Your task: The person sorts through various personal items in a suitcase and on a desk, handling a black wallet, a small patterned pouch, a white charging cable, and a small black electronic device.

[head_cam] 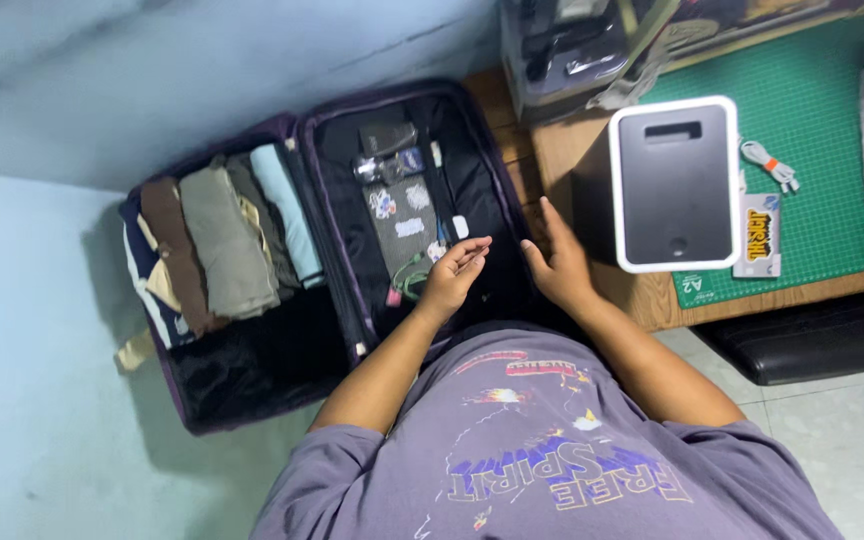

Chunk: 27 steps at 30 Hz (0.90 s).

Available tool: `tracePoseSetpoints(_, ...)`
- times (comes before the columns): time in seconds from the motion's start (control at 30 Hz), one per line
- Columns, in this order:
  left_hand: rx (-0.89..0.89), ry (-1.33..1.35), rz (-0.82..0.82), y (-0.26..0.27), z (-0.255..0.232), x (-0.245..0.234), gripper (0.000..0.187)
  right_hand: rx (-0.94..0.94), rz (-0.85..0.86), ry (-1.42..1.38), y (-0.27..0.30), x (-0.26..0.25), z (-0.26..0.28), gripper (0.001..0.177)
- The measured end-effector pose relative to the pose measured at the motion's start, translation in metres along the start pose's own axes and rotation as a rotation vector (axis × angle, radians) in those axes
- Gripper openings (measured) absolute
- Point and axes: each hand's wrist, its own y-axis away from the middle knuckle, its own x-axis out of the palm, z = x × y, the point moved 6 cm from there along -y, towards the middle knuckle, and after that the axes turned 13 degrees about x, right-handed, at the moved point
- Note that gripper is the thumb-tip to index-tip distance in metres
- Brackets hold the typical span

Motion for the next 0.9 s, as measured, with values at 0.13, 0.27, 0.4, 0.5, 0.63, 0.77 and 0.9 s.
tracePoseSetpoints(0.13, 0.006, 0.016, 0.008, 0.036, 0.001, -0.007, 0.036, 0.056, 0.068, -0.117, 0.022, 0.008, -0.020, 0.070)
tracePoseSetpoints(0.27, -0.034, 0.025, -0.024, 0.062, 0.001, -0.011, 0.036, 0.378, 0.195, -0.258, 0.039, 0.027, -0.042, 0.073)
tracePoseSetpoints(0.4, -0.042, 0.058, -0.064, 0.075, -0.004, -0.016, 0.036, 0.186, 0.188, -0.222, 0.042, 0.031, -0.021, 0.066)
tracePoseSetpoints(0.5, -0.074, 0.038, -0.114, 0.081, -0.011, -0.022, 0.037, 0.190, 0.220, -0.099, 0.041, 0.039, -0.010, 0.060)
tracePoseSetpoints(0.63, -0.189, -0.025, -0.197, 0.089, -0.017, -0.033, 0.042, 0.243, 0.329, 0.023, 0.035, 0.067, -0.021, 0.053)
tracePoseSetpoints(0.77, -0.185, -0.013, -0.227, 0.095, -0.016, -0.046, 0.043, 0.127, 0.341, 0.165, 0.005, 0.118, -0.062, 0.051)
tracePoseSetpoints(0.9, -0.236, 0.032, -0.321, 0.108, -0.005, -0.059, 0.042, 0.002, 0.289, 0.253, -0.026, 0.162, -0.081, 0.056)
